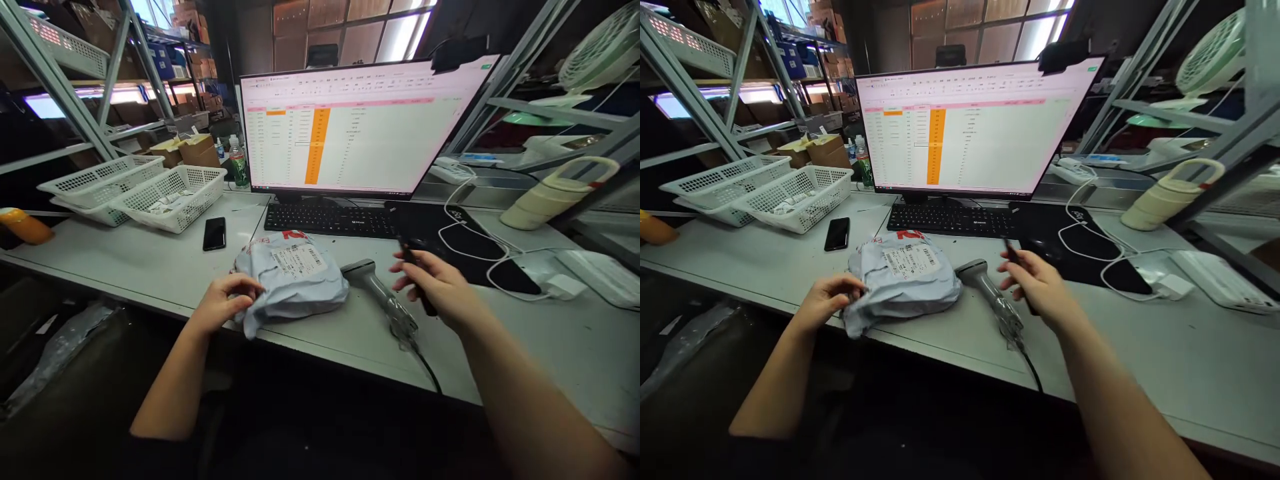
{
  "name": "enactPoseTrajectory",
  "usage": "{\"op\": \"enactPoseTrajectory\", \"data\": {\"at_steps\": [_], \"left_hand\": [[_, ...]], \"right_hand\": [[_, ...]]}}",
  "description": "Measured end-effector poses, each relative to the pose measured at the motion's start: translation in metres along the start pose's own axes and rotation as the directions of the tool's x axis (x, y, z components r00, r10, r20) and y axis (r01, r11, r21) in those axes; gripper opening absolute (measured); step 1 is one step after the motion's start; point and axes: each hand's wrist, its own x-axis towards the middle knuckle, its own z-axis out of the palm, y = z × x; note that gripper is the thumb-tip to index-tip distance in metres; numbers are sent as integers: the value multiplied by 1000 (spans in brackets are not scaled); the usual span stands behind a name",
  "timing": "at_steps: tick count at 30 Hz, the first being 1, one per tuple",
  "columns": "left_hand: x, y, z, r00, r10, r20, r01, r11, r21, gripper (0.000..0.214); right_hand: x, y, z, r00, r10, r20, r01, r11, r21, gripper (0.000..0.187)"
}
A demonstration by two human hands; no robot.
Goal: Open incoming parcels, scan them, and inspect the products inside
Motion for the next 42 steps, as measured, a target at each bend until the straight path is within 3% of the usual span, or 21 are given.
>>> {"op": "enactPoseTrajectory", "data": {"at_steps": [2, 5, 7, 10, 11, 13, 16, 18, 20, 22, 24, 27, 30, 32, 34, 36, 40, 42], "left_hand": [[1, -1, -2, 999, 33, -28, -34, 998, -46, 40], [-1, -10, 4, 980, 47, -195, -8, 980, 197, 48], [-5, -14, 12, 992, 19, -124, 29, 927, 373, 45], [-7, -10, 18, 1000, 11, 10, -15, 868, 496, 16], [-6, -6, 17, 999, 34, 1, -30, 865, 501, 18], [-1, 6, 10, 984, 133, -122, -57, 871, 488, 23], [13, 27, -1, 913, 318, -256, -164, 860, 484, 25], [25, 36, -1, 924, 353, -145, -239, 832, 501, 24], [37, 39, 5, 963, 250, 96, -261, 794, 549, 28], [49, 39, 14, 943, 101, 317, -290, 715, 636, 34], [59, 38, 24, 898, 2, 440, -345, 624, 701, 32], [68, 41, 37, 861, -20, 508, -413, 554, 723, 14], [73, 49, 45, 881, 75, 467, -431, 533, 728, 17], [75, 54, 48, 907, 105, 408, -387, 588, 710, 21], [78, 54, 49, 926, 64, 373, -312, 687, 657, 24], [81, 49, 52, 927, -6, 376, -233, 777, 585, 26], [88, 33, 59, 921, -77, 382, -128, 867, 482, 29], [90, 31, 62, 929, -65, 365, -113, 889, 444, 31]], "right_hand": [[-5, -29, 25, 972, -69, 223, 48, 994, 96, 41], [-13, -56, 61, 894, -180, 410, 204, 979, -16, 22], [-14, -62, 77, 865, -284, 413, 353, 930, -100, 16], [-13, -62, 91, 842, -387, 376, 468, 870, -154, 16], [-12, -60, 93, 838, -400, 372, 479, 865, -151, 17], [-11, -57, 96, 831, -414, 370, 489, 862, -134, 21], [-10, -53, 100, 826, -411, 385, 487, 865, -121, 24], [-10, -51, 102, 827, -403, 392, 478, 871, -113, 10], [-10, -49, 102, 831, -410, 376, 475, 875, -96, 10], [-12, -48, 101, 843, -418, 338, 472, 877, -92, 14], [-18, -47, 98, 854, -434, 288, 472, 878, -76, 14], [-27, -44, 94, 846, -489, 214, 505, 863, -25, 12], [-31, -44, 88, 847, -501, 177, 512, 859, -21, 13], [-31, -47, 80, 865, -451, 218, 474, 878, -66, 15], [-31, -53, 70, 871, -401, 283, 457, 873, -172, 22], [-32, -61, 60, 846, -419, 330, 520, 785, -337, 25], [-40, -81, 54, 702, -573, 424, 683, 371, -630, 22], [-43, -92, 60, 664, -583, 467, 681, 215, -700, 25]]}}
